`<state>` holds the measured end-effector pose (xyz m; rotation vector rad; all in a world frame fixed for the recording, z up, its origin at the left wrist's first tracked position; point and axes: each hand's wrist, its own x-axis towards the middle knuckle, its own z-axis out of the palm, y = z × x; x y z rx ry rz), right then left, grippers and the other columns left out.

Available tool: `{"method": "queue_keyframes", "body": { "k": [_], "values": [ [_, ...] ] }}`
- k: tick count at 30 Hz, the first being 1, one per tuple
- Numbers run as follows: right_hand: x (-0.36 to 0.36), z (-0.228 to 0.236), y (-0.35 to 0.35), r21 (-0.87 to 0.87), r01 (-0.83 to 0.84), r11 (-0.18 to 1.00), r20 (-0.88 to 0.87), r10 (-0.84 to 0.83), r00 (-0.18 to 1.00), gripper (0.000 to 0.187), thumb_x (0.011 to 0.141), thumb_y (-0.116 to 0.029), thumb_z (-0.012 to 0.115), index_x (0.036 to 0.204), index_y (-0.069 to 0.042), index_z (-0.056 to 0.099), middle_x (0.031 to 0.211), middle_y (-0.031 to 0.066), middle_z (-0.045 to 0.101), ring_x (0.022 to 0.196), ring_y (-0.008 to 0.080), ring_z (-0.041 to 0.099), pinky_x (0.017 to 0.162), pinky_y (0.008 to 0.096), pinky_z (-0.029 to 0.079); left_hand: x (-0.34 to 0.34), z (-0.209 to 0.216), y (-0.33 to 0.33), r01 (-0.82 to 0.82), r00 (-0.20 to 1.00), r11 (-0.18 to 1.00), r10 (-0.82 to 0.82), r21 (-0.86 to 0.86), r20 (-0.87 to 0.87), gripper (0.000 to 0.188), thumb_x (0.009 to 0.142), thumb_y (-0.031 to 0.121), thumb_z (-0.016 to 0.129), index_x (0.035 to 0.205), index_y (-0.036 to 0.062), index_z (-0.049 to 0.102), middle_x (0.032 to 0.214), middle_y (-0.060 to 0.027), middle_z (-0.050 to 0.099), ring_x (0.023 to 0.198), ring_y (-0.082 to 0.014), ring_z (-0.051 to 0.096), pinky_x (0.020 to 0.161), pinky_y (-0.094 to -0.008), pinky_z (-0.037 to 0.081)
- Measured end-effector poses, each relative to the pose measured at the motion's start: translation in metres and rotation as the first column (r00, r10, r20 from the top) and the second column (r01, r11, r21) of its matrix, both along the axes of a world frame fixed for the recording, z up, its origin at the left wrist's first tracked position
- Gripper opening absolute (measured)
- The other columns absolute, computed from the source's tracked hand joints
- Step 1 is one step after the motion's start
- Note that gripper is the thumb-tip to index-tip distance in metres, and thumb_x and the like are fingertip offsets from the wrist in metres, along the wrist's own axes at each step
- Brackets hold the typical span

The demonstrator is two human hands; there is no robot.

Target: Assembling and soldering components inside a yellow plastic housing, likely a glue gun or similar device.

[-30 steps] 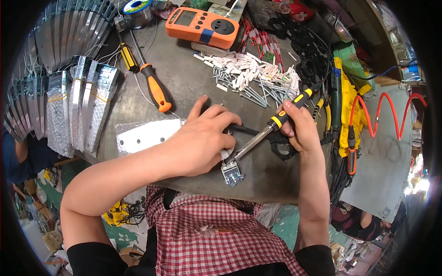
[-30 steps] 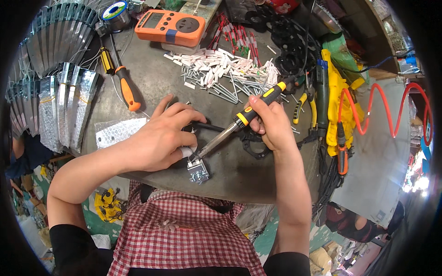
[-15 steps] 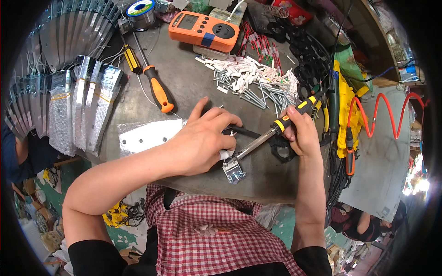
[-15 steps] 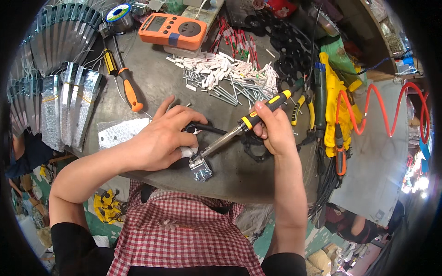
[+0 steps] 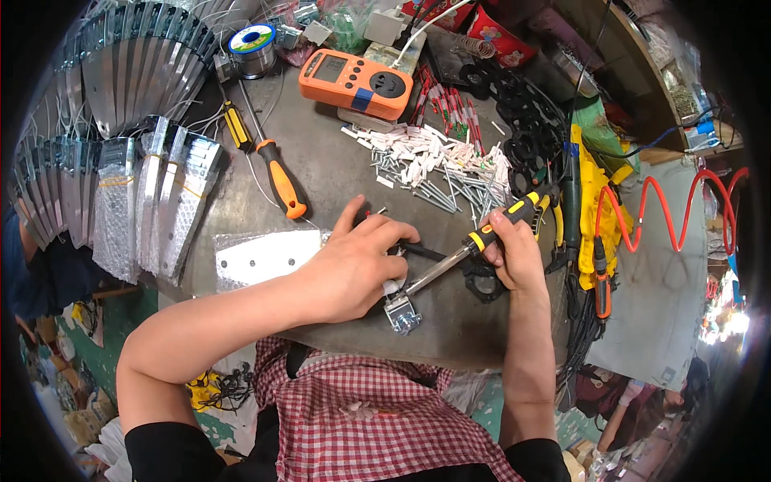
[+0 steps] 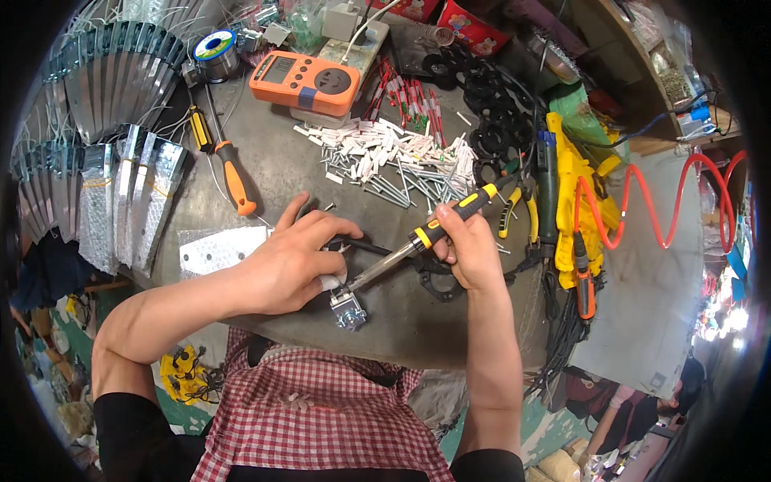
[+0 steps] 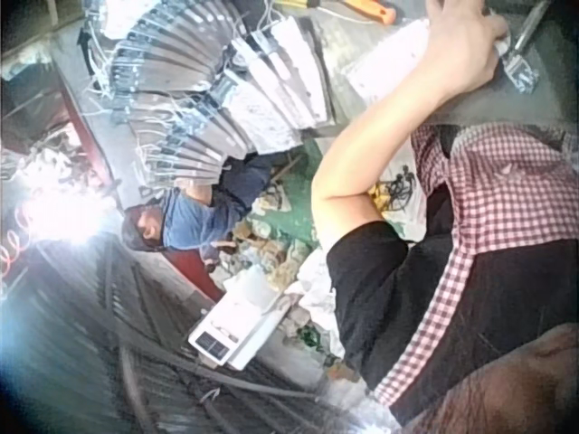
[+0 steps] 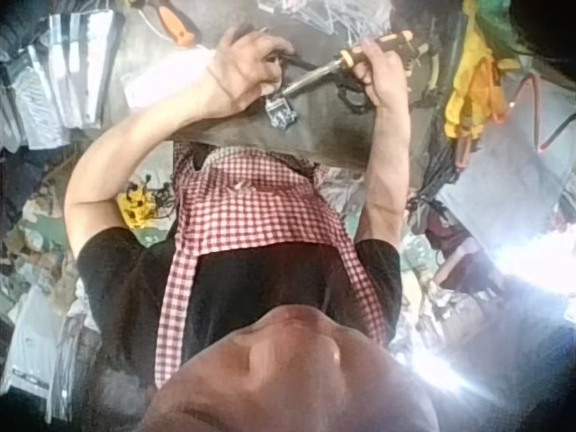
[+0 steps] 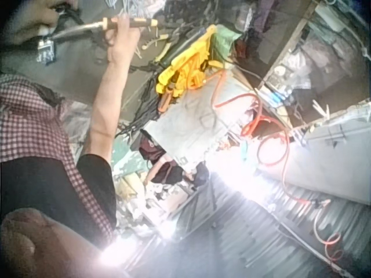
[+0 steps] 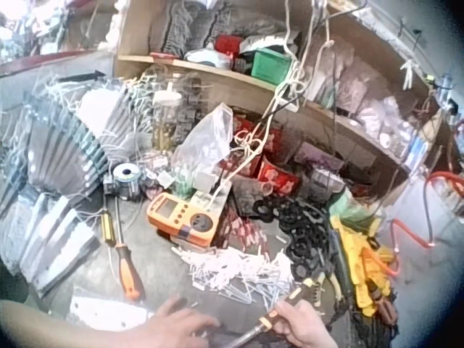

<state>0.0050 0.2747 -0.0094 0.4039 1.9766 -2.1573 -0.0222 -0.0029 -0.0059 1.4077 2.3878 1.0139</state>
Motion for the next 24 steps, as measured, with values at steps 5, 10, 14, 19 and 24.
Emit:
{"method": "queue_keyframes", "body": {
  "k": [5,10,14,19,24],
  "values": [
    [0.003,0.000,0.002,0.000,0.018,1.000,0.002,-0.018,1.000,0.025,0.095,-0.026,0.057,0.084,-0.004,0.058,0.063,0.0019,0.056,0.046,0.0042,0.044,0.040,0.0185,0.029,-0.002,0.001,-0.003,0.008,0.998,0.998,-0.012,0.060,0.064,0.017,0.069,0.001,0.067,0.084,0.0064,0.062,0.126,-0.0123,0.048,0.119,-0.0313,0.046,0.109,-0.0630,0.018],
    [0.003,0.001,-0.002,0.015,0.018,1.000,0.003,-0.018,1.000,0.026,0.095,-0.027,0.057,0.084,-0.004,0.058,0.062,0.0015,0.056,0.047,0.0041,0.044,0.041,0.0184,0.029,-0.004,0.003,-0.002,0.041,0.998,0.998,-0.042,0.047,0.037,0.017,0.068,0.000,0.066,0.084,0.0059,0.062,0.129,-0.0133,0.047,0.118,-0.0321,0.046,0.109,-0.0631,0.019],
    [0.003,0.000,-0.002,0.030,0.029,0.999,0.019,-0.029,0.999,0.026,0.095,-0.028,0.057,0.084,-0.004,0.058,0.063,0.0012,0.055,0.047,0.0042,0.044,0.041,0.0184,0.029,-0.005,0.005,-0.004,0.048,0.996,0.998,-0.050,0.041,0.069,0.019,0.067,-0.002,0.065,0.085,0.0059,0.062,0.131,-0.0138,0.045,0.119,-0.0327,0.046,0.111,-0.0633,0.018],
    [0.003,-0.002,0.000,0.028,0.022,0.999,0.019,-0.022,1.000,0.026,0.094,-0.029,0.058,0.084,-0.005,0.059,0.061,0.0009,0.054,0.046,0.0042,0.043,0.041,0.0186,0.028,-0.007,0.006,-0.006,0.069,0.994,0.997,-0.072,0.044,0.077,0.020,0.068,-0.003,0.065,0.085,0.0060,0.062,0.132,-0.0141,0.045,0.122,-0.0329,0.044,0.112,-0.0631,0.017],
    [0.002,-0.003,-0.004,0.059,0.052,0.997,0.044,-0.055,0.997,0.029,0.094,-0.031,0.058,0.081,-0.004,0.060,0.057,0.0012,0.053,0.044,0.0050,0.041,0.040,0.0193,0.027,-0.007,0.011,-0.004,0.089,0.992,0.996,-0.088,-0.004,0.090,0.017,0.071,0.001,0.066,0.086,0.0047,0.059,0.132,-0.0145,0.044,0.126,-0.0342,0.042,0.112,-0.0620,0.018]
  ]
}}
